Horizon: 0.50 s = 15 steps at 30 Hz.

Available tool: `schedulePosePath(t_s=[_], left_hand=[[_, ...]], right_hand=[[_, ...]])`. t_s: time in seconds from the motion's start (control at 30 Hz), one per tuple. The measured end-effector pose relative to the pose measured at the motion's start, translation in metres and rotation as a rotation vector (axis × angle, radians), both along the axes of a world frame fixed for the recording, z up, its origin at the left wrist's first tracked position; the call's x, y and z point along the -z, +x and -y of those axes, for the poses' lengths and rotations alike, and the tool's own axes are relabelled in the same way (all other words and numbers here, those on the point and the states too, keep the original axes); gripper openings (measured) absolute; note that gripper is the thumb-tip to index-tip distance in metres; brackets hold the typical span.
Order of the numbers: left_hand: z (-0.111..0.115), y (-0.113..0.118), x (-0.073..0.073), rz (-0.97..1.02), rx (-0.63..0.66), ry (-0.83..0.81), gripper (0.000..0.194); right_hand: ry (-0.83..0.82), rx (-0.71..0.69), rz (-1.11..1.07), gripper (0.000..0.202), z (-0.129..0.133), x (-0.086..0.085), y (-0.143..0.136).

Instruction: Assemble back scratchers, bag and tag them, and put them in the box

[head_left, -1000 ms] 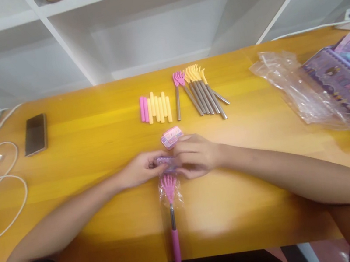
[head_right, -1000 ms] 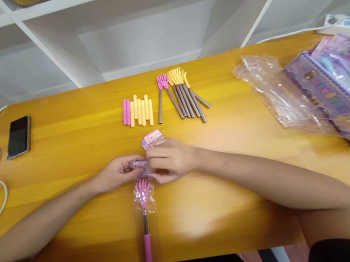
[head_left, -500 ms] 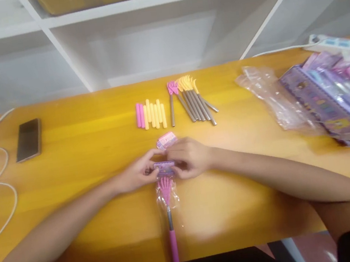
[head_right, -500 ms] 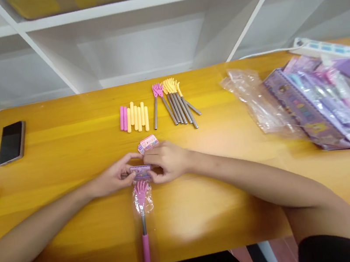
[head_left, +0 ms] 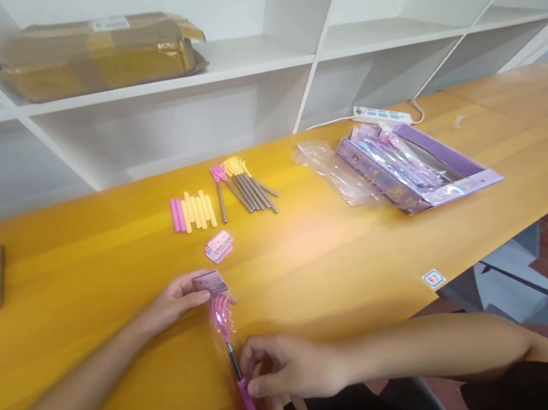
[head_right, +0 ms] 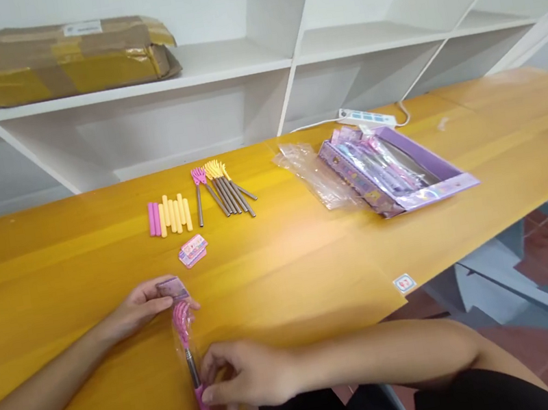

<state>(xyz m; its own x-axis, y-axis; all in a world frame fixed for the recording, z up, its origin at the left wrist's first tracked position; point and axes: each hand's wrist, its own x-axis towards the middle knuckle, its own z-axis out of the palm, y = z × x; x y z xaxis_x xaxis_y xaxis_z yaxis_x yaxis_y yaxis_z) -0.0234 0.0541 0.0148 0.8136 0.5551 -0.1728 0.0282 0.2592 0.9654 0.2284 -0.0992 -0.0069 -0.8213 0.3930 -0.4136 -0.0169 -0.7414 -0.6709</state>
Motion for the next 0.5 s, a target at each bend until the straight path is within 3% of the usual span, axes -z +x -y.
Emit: schedulePosePath(t_s=[0.13, 0.27, 0.37, 0.5], left_hand=[[0.000, -0.004, 0.008, 0.052, 0.035, -0.023, 0.041], [-0.005, -0.002, 0.019, 0.190, -0.055, -0.087, 0.057], [-0.009, 0.003, 0.022, 0.221, -0.028, -0.086, 0.050], [-0.010, 0.005, 0.017, 0.170, 0.025, -0.046, 0.041]], right_hand=[[0.074, 0.029, 0.009, 0.082, -0.003, 0.004, -0.006], [0.344, 0.193, 0.180, 0.068, -0.033, -0.024, 0.023], [0.668, 0.444, 0.428, 0.047, -0.077, -0.069, 0.086], [1.069, 0.900, 1.027, 0.013, -0.144, -0.132, 0.215]])
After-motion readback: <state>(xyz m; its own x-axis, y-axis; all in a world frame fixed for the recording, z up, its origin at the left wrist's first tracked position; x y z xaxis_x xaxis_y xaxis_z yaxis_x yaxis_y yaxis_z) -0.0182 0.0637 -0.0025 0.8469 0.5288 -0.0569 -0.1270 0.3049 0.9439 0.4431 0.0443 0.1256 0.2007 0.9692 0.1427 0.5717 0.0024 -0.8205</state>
